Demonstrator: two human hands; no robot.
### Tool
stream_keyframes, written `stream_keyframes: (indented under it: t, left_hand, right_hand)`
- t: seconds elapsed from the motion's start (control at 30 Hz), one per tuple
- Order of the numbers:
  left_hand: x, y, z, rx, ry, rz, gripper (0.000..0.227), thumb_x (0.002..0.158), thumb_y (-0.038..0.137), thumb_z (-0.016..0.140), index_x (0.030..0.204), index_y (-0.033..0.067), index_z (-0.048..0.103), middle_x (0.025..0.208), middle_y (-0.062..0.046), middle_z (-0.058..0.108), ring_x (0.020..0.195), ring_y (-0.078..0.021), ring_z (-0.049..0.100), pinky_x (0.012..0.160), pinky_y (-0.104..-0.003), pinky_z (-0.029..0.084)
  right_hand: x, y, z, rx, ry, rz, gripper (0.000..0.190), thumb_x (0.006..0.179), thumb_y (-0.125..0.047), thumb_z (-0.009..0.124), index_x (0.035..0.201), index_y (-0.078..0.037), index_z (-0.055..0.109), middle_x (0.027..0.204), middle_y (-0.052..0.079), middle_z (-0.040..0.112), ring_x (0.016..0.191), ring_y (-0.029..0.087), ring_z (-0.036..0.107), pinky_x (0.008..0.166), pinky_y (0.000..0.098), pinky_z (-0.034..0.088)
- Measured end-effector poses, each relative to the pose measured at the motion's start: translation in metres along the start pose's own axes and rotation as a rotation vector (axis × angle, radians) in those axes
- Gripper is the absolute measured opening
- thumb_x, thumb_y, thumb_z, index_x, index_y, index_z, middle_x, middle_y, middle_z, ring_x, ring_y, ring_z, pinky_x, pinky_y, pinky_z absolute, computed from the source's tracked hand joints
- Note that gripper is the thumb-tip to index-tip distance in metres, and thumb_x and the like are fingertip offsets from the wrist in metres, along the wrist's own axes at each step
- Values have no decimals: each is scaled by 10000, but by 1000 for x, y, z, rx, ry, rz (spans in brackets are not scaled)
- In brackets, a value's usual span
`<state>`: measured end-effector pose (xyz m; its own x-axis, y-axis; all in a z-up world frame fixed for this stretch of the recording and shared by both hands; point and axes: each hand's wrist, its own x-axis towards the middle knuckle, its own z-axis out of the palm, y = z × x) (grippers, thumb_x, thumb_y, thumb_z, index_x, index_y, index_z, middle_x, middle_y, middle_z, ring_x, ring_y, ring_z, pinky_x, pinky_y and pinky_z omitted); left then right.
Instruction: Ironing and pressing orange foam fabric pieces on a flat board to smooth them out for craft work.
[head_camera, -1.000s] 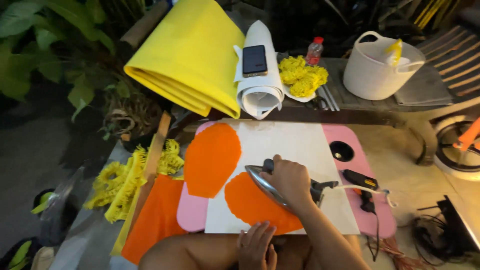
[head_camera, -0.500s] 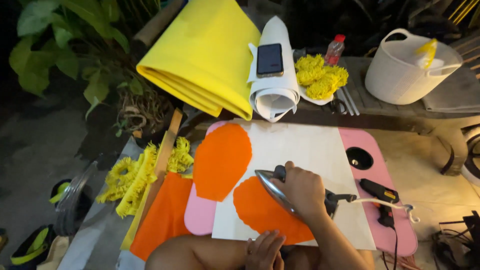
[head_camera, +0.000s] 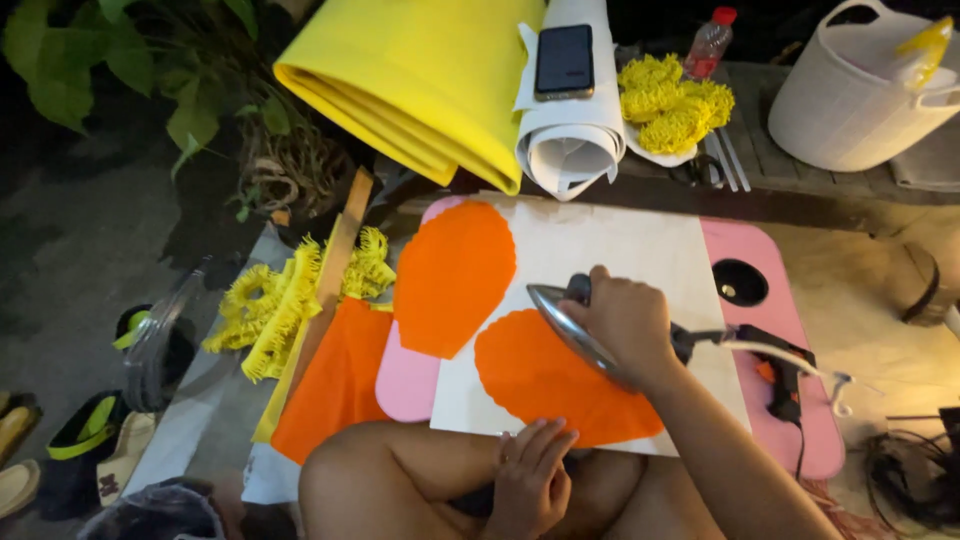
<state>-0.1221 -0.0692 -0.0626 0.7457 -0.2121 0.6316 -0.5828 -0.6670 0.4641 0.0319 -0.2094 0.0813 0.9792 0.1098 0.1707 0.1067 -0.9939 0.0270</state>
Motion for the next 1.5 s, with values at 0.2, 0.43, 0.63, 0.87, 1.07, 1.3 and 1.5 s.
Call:
stream_keyframes:
  t: [0.2, 0.43, 0.63, 0.87, 1.07, 1.3, 1.5]
  left_hand:
    - [8, 6, -10, -43, 28, -18, 530, 674, 70, 608, 1201, 113, 572, 1251, -57, 583, 1148, -248, 538, 966, -489, 309]
    - [1, 2, -1, 19, 56, -2, 462, 697, 83, 605, 1155, 133, 595, 1215, -45, 613, 1130, -221, 557, 975, -443, 263]
    - [-12, -16, 26, 105, 146, 55, 508, 646, 144, 596, 1151, 181, 623, 1188, 20, 638, 1099, -154, 583, 965, -408, 289]
    - [-17, -31, 42, 179, 245, 134, 461, 609, 120, 590, 1056, 196, 672, 1105, 18, 669, 1025, -135, 615, 917, -332, 378]
    - [-5, -58, 77, 346, 642, 309, 340, 776, 309, 386, 966, 253, 662, 938, 84, 684, 904, -72, 623, 998, -306, 285]
    - [8, -46, 93, 441, 950, 177, 369, 1001, 331, 288, 762, 343, 570, 750, 192, 639, 826, -1, 585, 1066, -302, 259]
    - [-35, -64, 116, 417, 650, 110, 114, 827, 288, 661, 850, 365, 581, 929, 198, 652, 1017, -23, 554, 1107, -345, 220]
  right_hand:
    - [-8, 8, -20, 75, -102, 106, 557, 754, -659, 570, 940, -136, 600, 746, 90, 687, 683, 293, 663, 600, 388, 506]
    - [-9, 46, -57, 335, -138, 336, 510, 709, -616, 637, 916, -150, 663, 711, 91, 693, 580, 250, 644, 534, 344, 486]
    - [3, 116, -46, 954, 219, 399, 312, 763, -187, 744, 977, 7, 625, 760, 110, 617, 609, 191, 515, 530, 306, 435]
    - [23, 209, -52, 843, 173, 285, 287, 828, -122, 693, 1044, 32, 584, 763, 112, 564, 652, 198, 490, 625, 318, 400]
    - [22, 274, -17, 1023, 370, 345, 196, 940, -122, 623, 1080, -1, 559, 819, 61, 533, 684, 137, 465, 598, 254, 375]
    - [21, 278, 34, 1535, 736, 581, 201, 858, -229, 700, 966, -119, 571, 720, -37, 522, 609, 49, 509, 519, 162, 431]
    - [32, 280, 64, 1804, 749, 526, 183, 847, -160, 680, 975, -110, 559, 690, -47, 521, 602, 26, 510, 511, 137, 402]
